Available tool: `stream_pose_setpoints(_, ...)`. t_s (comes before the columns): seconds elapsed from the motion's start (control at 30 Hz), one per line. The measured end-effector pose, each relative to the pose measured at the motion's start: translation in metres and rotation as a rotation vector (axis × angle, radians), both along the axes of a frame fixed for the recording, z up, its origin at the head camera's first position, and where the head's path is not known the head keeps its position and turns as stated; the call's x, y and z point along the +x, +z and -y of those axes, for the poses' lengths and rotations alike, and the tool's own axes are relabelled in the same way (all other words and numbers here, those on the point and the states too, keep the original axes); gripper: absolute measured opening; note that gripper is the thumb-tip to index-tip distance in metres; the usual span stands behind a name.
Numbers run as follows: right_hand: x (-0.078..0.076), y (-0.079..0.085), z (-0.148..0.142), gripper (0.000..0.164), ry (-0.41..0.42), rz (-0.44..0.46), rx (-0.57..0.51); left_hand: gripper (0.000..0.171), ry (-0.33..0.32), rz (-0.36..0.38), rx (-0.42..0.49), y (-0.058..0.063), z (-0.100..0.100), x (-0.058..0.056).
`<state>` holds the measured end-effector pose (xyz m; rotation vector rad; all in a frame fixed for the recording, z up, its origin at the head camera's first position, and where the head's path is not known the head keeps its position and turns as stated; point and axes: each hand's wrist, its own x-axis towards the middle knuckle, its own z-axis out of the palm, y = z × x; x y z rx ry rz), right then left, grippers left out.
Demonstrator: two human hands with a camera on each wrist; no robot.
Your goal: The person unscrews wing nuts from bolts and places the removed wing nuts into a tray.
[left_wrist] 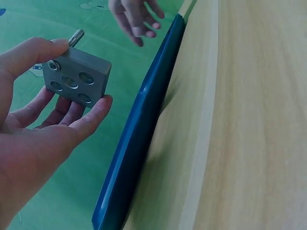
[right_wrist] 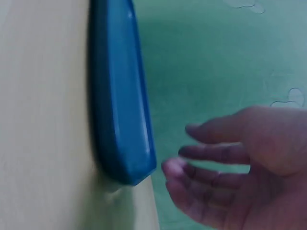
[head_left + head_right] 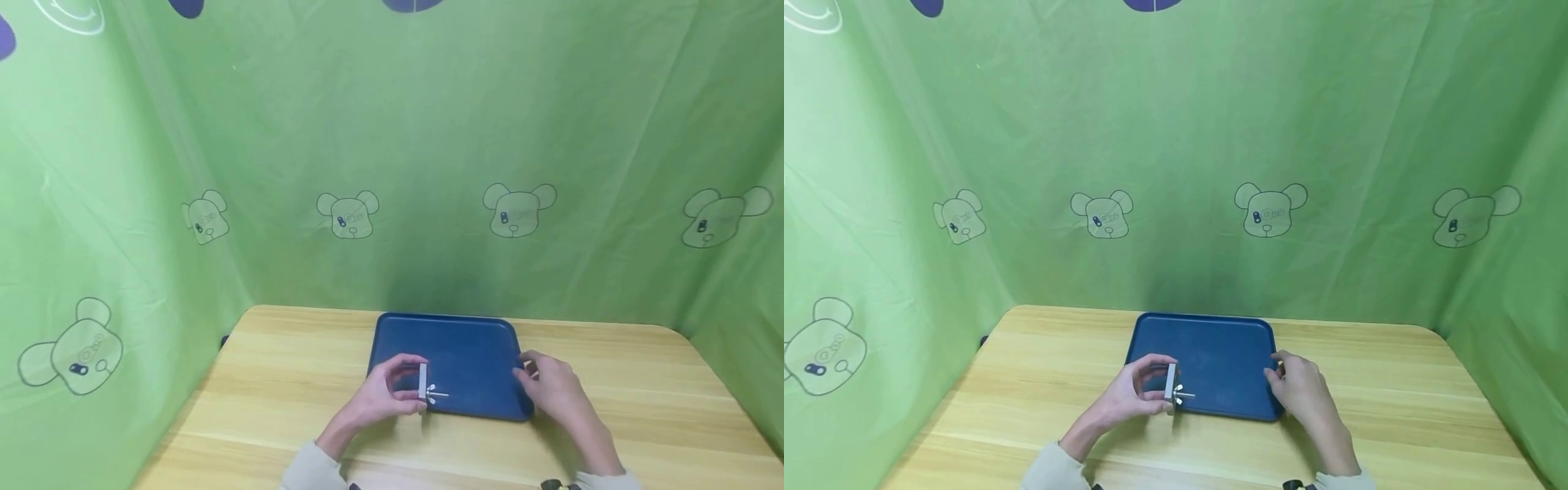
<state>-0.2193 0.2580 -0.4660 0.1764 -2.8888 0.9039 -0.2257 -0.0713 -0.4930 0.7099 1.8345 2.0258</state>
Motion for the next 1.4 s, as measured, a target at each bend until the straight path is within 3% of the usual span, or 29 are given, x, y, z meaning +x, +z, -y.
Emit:
stream_pose_setpoints(0.13, 0.006, 0.006, 0.007, 0.031, 0.054, -0.022, -0.141, 0.072, 0.001, 0.001, 0.007, 0.000, -0.001, 0.001)
stream_pose_setpoints(0.33, 0.014, 0.016, 0.021, 0.027, 0.149, 0.071, -0.503, 0.071, 0.017, 0.000, 0.018, 0.000, -0.002, 0.003)
stream_pose_setpoints(0.47, 0.015, 0.020, 0.032, 0.026, 0.247, 0.116, -0.628, 0.070, 0.026, 0.002, 0.032, 0.001, -0.002, 0.003)
stream_pose_setpoints(0.63, 0.016, 0.018, 0.045, 0.026, 0.364, 0.167, -0.683, 0.071, 0.035, 0.006, 0.062, 0.001, -0.002, 0.003)
stream_pose_setpoints(0.77, 0.018, 0.015, 0.057, 0.028, 0.408, 0.210, -0.716, 0.071, 0.039, 0.007, 0.079, 0.001, -0.004, 0.003)
stream_pose_setpoints(1.13, 0.024, 0.013, 0.082, 0.032, 0.453, 0.292, -0.735, 0.071, 0.033, -0.034, 0.113, 0.001, -0.005, 0.005)
stream_pose_setpoints(1.4, 0.026, 0.010, 0.093, 0.027, 0.443, 0.321, -0.776, 0.071, 0.033, -0.034, 0.119, 0.002, -0.005, 0.006)
